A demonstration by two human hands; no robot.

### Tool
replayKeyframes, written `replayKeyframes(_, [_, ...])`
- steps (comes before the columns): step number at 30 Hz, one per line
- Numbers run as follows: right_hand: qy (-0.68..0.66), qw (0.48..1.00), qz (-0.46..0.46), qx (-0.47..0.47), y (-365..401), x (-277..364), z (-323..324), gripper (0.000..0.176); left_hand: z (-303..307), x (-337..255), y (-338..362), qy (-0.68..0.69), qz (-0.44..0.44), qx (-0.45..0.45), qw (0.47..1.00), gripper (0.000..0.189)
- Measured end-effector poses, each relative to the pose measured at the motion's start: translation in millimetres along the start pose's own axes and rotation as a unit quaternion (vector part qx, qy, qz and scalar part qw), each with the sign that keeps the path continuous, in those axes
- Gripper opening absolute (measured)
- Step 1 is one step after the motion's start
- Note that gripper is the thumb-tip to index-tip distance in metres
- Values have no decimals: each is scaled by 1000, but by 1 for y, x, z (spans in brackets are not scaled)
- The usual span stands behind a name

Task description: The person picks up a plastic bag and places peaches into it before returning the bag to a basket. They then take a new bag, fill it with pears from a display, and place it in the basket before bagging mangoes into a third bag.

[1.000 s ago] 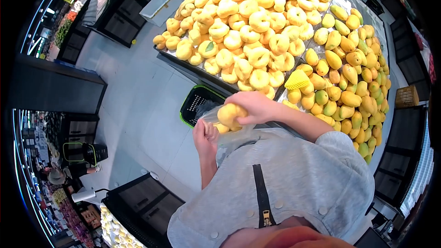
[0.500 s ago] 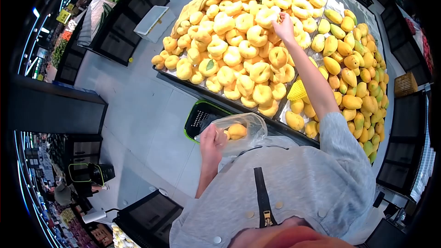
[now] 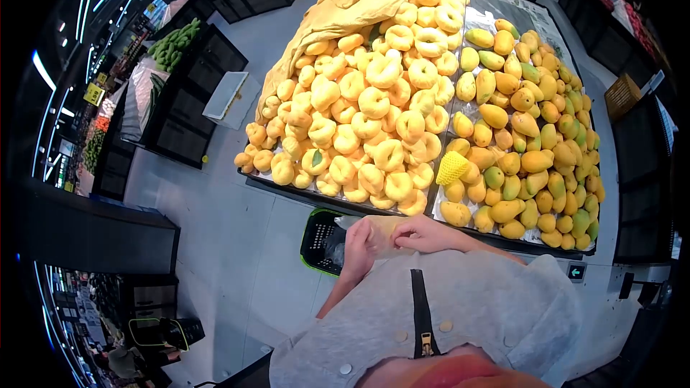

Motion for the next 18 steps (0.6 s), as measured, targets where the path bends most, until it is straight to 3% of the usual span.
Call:
replayKeyframes(2, [-79, 995, -64, 11, 9, 1, 2, 17, -6, -1, -3, 4, -7, 7, 1000, 39])
replayKeyframes(4, [-102, 992, -27, 71, 17, 25, 2, 18, -14, 0, -7, 7, -18, 8, 1000, 39])
replayKeyframes(5, [-48, 996, 45, 62, 21, 36, -1, 20, -17, 2, -6, 9, -23, 1, 1000, 39])
replayKeyframes(8, [41, 995, 74, 53, 18, 23, -10, 21, -34, -2, -3, 24, -38, 9, 999, 41])
replayKeyframes(9, [47, 998, 21, 34, 17, 15, -9, 19, -40, -5, -3, 21, -49, 2, 999, 41])
replayKeyframes(12, [123, 990, 7, -66, 27, 15, -2, 15, -51, -3, -3, 41, -72, 22, 996, 42])
replayKeyframes(13, [108, 990, 52, -78, 33, 23, 0, 14, -53, 0, -3, 52, -75, 35, 995, 42])
replayKeyframes(18, [12, 987, 77, -139, 45, 21, 7, 14, -54, 13, 5, -11, -72, 19, 997, 41])
Point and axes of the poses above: each hand's wrist, its own y-axis away from the middle knuckle, its own z-axis out of the back of the hand, x = y × z, the point moved 6 cm from there along -y, towards the middle knuckle, and after that the axes turned 5 degrees about -z, right-handed, at the moved point
